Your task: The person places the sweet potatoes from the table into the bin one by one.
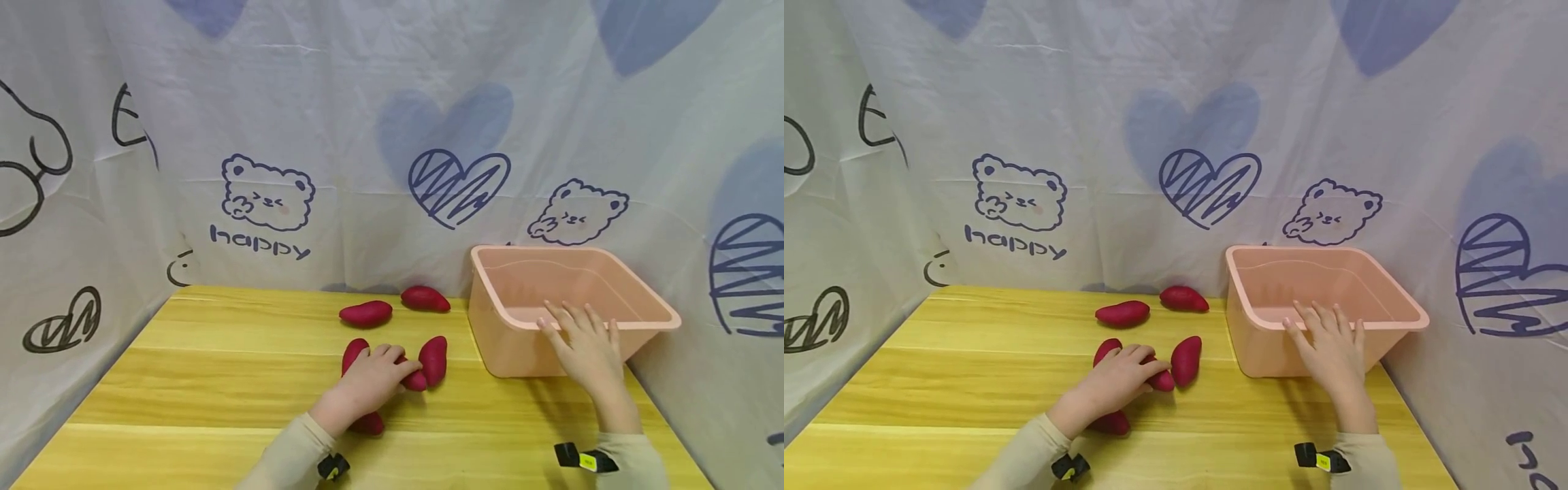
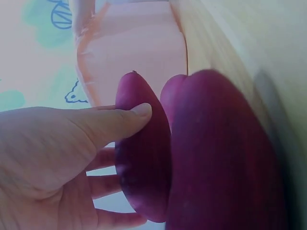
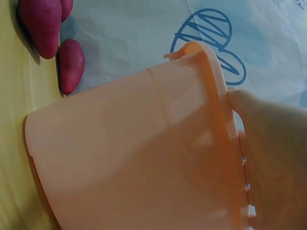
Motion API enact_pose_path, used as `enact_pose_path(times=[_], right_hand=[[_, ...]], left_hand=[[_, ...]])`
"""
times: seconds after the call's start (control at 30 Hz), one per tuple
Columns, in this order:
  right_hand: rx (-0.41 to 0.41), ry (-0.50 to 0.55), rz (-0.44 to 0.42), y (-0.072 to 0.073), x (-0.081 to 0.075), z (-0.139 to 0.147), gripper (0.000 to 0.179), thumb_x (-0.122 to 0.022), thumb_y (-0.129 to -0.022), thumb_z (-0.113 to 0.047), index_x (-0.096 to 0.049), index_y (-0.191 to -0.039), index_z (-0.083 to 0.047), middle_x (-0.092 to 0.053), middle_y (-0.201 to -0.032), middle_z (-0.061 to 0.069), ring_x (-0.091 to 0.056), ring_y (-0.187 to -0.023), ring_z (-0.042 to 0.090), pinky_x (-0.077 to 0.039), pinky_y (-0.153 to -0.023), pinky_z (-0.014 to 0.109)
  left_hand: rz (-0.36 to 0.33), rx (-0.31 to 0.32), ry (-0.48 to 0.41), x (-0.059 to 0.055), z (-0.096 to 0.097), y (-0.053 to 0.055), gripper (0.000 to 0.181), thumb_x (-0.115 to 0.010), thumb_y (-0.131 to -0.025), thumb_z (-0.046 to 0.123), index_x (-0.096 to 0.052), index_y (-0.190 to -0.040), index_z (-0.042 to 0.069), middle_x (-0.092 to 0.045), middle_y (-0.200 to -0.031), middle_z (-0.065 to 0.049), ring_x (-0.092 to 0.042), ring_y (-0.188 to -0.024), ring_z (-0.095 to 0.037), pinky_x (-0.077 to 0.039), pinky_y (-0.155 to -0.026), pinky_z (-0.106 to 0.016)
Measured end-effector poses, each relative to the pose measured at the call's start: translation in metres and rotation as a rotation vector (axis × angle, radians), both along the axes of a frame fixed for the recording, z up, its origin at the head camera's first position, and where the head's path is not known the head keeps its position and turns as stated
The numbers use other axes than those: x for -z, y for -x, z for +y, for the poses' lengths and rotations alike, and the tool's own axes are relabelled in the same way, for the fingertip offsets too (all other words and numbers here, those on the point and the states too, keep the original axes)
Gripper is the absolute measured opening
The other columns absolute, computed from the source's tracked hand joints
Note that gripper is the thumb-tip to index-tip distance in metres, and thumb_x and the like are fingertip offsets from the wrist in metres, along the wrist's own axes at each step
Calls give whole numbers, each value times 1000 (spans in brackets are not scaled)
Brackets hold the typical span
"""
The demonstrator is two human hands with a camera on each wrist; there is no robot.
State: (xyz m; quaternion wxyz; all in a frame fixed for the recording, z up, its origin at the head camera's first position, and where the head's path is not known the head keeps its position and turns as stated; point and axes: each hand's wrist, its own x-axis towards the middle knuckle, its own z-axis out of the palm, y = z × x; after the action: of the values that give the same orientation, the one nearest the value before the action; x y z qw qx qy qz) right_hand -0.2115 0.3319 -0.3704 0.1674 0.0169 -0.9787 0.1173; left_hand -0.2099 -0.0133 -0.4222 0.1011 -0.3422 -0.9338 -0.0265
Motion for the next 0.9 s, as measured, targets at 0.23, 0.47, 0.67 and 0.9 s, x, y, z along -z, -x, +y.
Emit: enact_pose_path(times=[0.23,0.47,0.67,0.9], right_hand=[[-1,-7,-12,2,-3,-2,58,-23,-92,-56,-31,-140,-25,-29,-144,16,-9,-135,42,8,-101,65],[5,-12,-5,0,-1,-1,57,-23,-92,-56,-29,-140,-26,-29,-143,16,-9,-135,42,8,-101,64],[10,-6,10,0,2,0,56,-24,-92,-56,-30,-140,-27,-29,-143,15,-8,-135,42,10,-101,63],[5,-5,21,1,4,1,55,-25,-92,-55,-31,-139,-27,-29,-144,14,-9,-136,41,10,-102,63]], left_hand=[[116,38,-41,-13,-9,3,33,-51,-90,23,-52,-121,33,-53,-113,-1,-48,-110,-21,-44,-83,-46],[154,77,-20,-29,-13,11,34,-47,-92,18,-51,-123,31,-52,-116,-2,-45,-114,-24,-42,-88,-50],[205,117,3,-43,-14,17,35,-52,-89,27,-50,-123,31,-51,-116,-2,-43,-116,-25,-41,-88,-47],[275,129,20,-61,-12,24,39,-55,-88,26,-46,-126,31,-49,-119,-1,-44,-115,-23,-42,-89,-44]])
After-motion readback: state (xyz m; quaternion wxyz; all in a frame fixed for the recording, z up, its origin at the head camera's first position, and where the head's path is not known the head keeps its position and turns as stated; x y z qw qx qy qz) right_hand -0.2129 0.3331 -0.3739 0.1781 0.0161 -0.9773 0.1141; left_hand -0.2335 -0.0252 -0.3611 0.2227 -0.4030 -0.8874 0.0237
